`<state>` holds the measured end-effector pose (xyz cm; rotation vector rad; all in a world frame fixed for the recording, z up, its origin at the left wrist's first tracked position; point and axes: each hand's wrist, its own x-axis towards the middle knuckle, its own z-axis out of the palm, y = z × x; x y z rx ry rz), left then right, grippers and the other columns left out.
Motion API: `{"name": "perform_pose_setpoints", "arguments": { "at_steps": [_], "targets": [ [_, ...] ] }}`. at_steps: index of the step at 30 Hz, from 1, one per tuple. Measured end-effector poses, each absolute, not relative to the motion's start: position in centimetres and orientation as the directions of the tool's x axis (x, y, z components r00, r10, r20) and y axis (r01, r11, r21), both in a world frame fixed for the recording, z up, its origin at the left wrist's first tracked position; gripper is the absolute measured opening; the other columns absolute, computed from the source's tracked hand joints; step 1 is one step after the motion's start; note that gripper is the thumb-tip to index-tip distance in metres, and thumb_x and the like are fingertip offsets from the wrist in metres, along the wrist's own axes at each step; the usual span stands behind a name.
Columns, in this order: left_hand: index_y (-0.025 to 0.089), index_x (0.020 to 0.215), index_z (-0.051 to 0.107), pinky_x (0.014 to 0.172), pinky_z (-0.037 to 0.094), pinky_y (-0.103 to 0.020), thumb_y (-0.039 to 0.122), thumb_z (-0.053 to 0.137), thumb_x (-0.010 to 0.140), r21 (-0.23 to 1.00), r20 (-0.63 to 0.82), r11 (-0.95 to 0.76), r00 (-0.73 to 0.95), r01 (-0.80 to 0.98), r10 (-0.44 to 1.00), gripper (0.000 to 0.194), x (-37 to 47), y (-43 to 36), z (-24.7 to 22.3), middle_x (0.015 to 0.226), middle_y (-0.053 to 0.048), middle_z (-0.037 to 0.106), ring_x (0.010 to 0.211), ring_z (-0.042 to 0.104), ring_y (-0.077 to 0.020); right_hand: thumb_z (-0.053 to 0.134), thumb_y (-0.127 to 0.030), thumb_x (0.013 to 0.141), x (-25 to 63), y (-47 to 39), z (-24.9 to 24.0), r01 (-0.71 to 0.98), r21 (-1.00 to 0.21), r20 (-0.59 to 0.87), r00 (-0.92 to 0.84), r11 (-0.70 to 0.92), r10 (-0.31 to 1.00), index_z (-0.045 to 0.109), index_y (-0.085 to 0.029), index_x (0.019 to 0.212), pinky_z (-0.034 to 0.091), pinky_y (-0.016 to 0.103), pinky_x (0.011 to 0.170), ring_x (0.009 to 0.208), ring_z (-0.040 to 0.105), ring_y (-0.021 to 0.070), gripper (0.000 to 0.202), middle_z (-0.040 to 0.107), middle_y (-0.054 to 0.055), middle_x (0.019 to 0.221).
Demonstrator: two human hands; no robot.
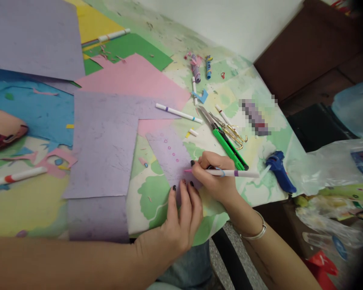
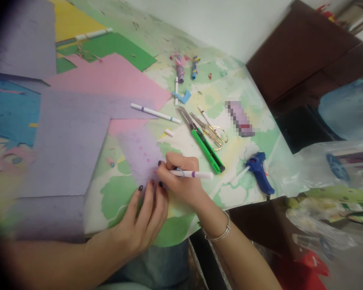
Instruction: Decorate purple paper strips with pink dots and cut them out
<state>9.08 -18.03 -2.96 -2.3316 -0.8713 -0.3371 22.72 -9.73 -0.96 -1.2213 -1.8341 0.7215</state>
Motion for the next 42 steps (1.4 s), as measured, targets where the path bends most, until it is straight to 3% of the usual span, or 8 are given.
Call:
{"name": "perform_pose_setpoints", "arguments": {
  "at_steps": [19,23,29,33,42],
  "targets": [
    [0.0,0.117,0.058,0.08,0.057,-0.04,0.023,0.039,0.088,-0.462,0.435,-0.575,0.737,0.675,0.517,0.042,9.2,-18.3,-3.2,0.114,-0.021,0.062,0.103,0.062,-0.0334,0.054,-0.002,0.068,22.8,-9.7,-0.8,0.469,-0.789,0.314,-0.249,0.398,0.916,0.024,-0.019,0.052,0.024,0.024,0.046,0.048,0.025,0.0061,0.038,0.027,-0.008,0.048],
    [-0.001,0.117,0.057,0.084,0.054,-0.043,0.024,0.04,0.087,-0.456,0.443,-0.571,0.731,0.682,0.519,0.043,9.2,-18.3,-3.3,0.114,-0.022,0.061,0.103,0.062,-0.0337,0.055,-0.004,0.07,22.9,-9.8,-0.8,0.436,-0.833,0.313,-0.137,0.341,0.94,0.028,-0.019,0.052,0.025,0.024,0.047,0.049,0.028,0.0064,0.036,0.03,-0.007,0.05],
    [-0.002,0.115,0.059,0.089,0.047,-0.041,0.021,0.035,0.083,-0.42,0.411,-0.663,0.781,0.62,0.47,0.046,8.7,-18.1,-2.9,0.112,-0.021,0.064,0.102,0.061,-0.0286,0.065,-0.018,0.075,23.7,-11.2,-0.5,0.331,-0.935,0.157,0.06,0.129,0.986,0.038,-0.02,0.059,0.024,0.022,0.043,0.045,0.031,0.0061,0.031,0.037,-0.008,0.049],
    [-0.001,0.116,0.059,0.082,0.047,-0.037,0.02,0.037,0.08,-0.44,0.385,-0.642,0.778,0.628,0.497,0.047,8.7,-18.3,-2.8,0.114,-0.021,0.063,0.098,0.059,-0.0261,0.066,-0.015,0.072,24.2,-12.3,-0.5,0.379,-0.913,0.152,-0.033,0.153,0.988,0.041,-0.019,0.057,0.026,0.022,0.043,0.046,0.034,0.0064,0.029,0.041,-0.007,0.05],
    [-0.006,0.11,0.059,0.079,0.048,-0.039,0.016,0.034,0.081,-0.441,0.405,-0.662,0.793,0.606,0.455,0.045,8.8,-18.4,-2.8,0.104,-0.021,0.064,0.089,0.061,-0.0278,0.058,-0.008,0.072,23.7,-11.8,-0.8,0.445,-0.856,0.248,-0.095,0.264,0.964,0.029,-0.019,0.052,0.023,0.023,0.046,0.048,0.027,0.0063,0.037,0.029,-0.008,0.049]
  ]
}}
